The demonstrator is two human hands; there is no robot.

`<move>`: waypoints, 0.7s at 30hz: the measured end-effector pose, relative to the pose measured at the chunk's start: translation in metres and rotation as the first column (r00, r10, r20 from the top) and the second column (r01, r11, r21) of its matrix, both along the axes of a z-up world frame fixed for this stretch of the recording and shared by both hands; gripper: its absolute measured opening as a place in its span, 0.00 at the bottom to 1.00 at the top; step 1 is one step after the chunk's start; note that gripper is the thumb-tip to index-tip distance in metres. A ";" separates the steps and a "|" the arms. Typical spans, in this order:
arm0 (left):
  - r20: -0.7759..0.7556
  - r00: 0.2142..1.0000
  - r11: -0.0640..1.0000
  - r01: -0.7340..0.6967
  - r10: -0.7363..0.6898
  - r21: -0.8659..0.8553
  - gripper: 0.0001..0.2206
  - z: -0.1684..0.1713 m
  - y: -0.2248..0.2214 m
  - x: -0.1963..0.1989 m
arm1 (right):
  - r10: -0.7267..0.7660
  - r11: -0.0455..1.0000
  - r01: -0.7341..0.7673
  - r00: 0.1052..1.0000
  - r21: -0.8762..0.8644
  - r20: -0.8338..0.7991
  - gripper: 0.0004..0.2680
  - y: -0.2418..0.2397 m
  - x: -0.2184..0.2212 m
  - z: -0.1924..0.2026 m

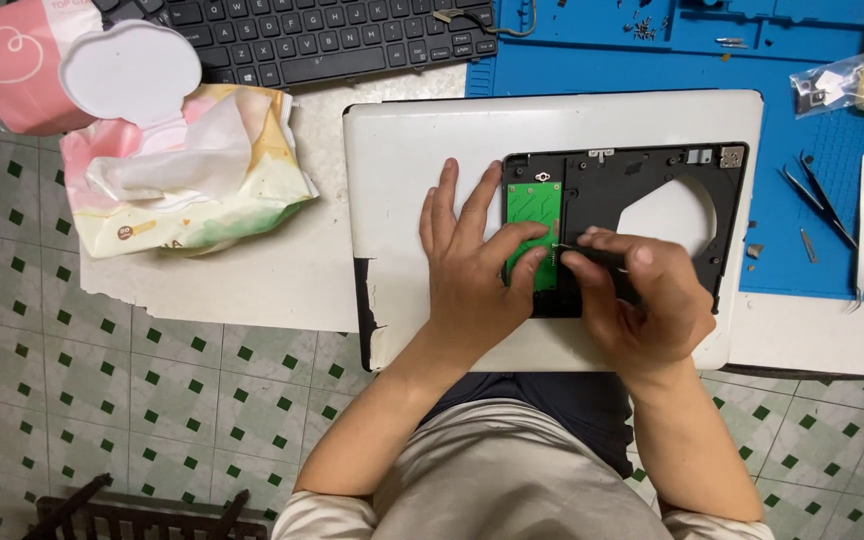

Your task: Cleaning and inspecting a small electronic screen assembly using a cotton swab and a cleaning cloth at a repair bench.

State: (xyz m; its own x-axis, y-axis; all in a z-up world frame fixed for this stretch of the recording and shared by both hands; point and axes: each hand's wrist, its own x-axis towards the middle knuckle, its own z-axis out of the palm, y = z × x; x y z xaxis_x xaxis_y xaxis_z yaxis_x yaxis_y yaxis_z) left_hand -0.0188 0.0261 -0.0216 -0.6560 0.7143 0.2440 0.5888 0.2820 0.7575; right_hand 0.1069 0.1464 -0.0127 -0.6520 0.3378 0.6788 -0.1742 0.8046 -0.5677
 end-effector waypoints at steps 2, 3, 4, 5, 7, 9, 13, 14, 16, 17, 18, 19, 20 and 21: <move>0.025 1.000 0.999 -0.005 0.004 0.038 0.06 -0.007 0.001 0.001 | -0.012 1.000 0.012 0.999 -0.024 -0.032 0.26 0.002 -0.008 0.004; 0.051 0.999 0.997 -0.010 0.007 0.074 0.09 -0.010 0.001 0.001 | -0.025 0.998 0.022 0.998 -0.051 -0.062 0.22 0.002 -0.013 0.006; 0.052 0.999 0.997 -0.011 0.007 0.074 0.09 -0.010 0.001 0.001 | -0.024 0.999 0.021 0.998 -0.050 -0.062 0.22 0.002 -0.017 0.008; 0.064 0.998 0.997 -0.006 0.001 0.074 0.11 -0.010 0.000 0.000 | 0.007 0.998 -0.012 0.997 -0.064 -0.082 0.20 0.001 -0.021 0.010; 0.079 0.997 0.997 -0.001 -0.005 0.074 0.14 -0.012 0.000 0.000 | 0.037 0.996 -0.045 0.994 -0.077 -0.100 0.18 0.001 -0.020 0.009; 0.087 0.996 0.997 -0.002 -0.004 0.076 0.15 -0.014 0.000 0.000 | 0.004 0.998 -0.010 0.996 -0.067 -0.094 0.22 0.003 -0.011 0.003; 0.095 0.995 0.997 -0.003 -0.004 0.077 0.16 -0.010 -0.001 -0.001 | -0.035 0.998 0.031 0.995 -0.048 -0.090 0.23 0.005 -0.010 0.004; 0.102 0.995 0.998 0.001 -0.009 0.069 0.17 -0.009 -0.001 -0.001 | 0.009 0.998 -0.015 0.996 -0.067 -0.090 0.20 0.005 -0.012 0.008; 0.111 0.994 0.998 0.006 -0.012 0.061 0.18 -0.009 -0.001 -0.001 | 0.053 0.994 -0.061 0.995 -0.086 -0.090 0.18 0.002 -0.014 0.012; 0.109 0.994 0.998 0.006 -0.012 0.058 0.18 -0.009 -0.001 -0.001 | 0.043 0.994 -0.050 0.996 -0.092 -0.085 0.18 -0.001 -0.015 0.012; 0.106 0.994 0.998 0.006 -0.012 0.056 0.19 -0.009 -0.001 -0.001 | 0.032 0.994 -0.040 0.996 -0.098 -0.080 0.19 -0.003 -0.016 0.012; 0.106 0.994 0.998 0.006 -0.011 0.056 0.19 -0.010 -0.001 -0.001 | 0.033 0.994 -0.041 0.996 -0.098 -0.080 0.19 0.000 -0.012 0.008; 0.104 0.994 0.998 0.006 -0.012 0.059 0.19 -0.010 -0.001 -0.001 | 0.004 0.997 -0.009 0.998 -0.081 -0.069 0.21 0.003 -0.008 0.004; 0.103 0.995 0.998 0.006 -0.012 0.063 0.18 -0.010 -0.001 -0.001 | -0.026 0.998 0.022 0.998 -0.065 -0.058 0.23 0.006 -0.005 0.000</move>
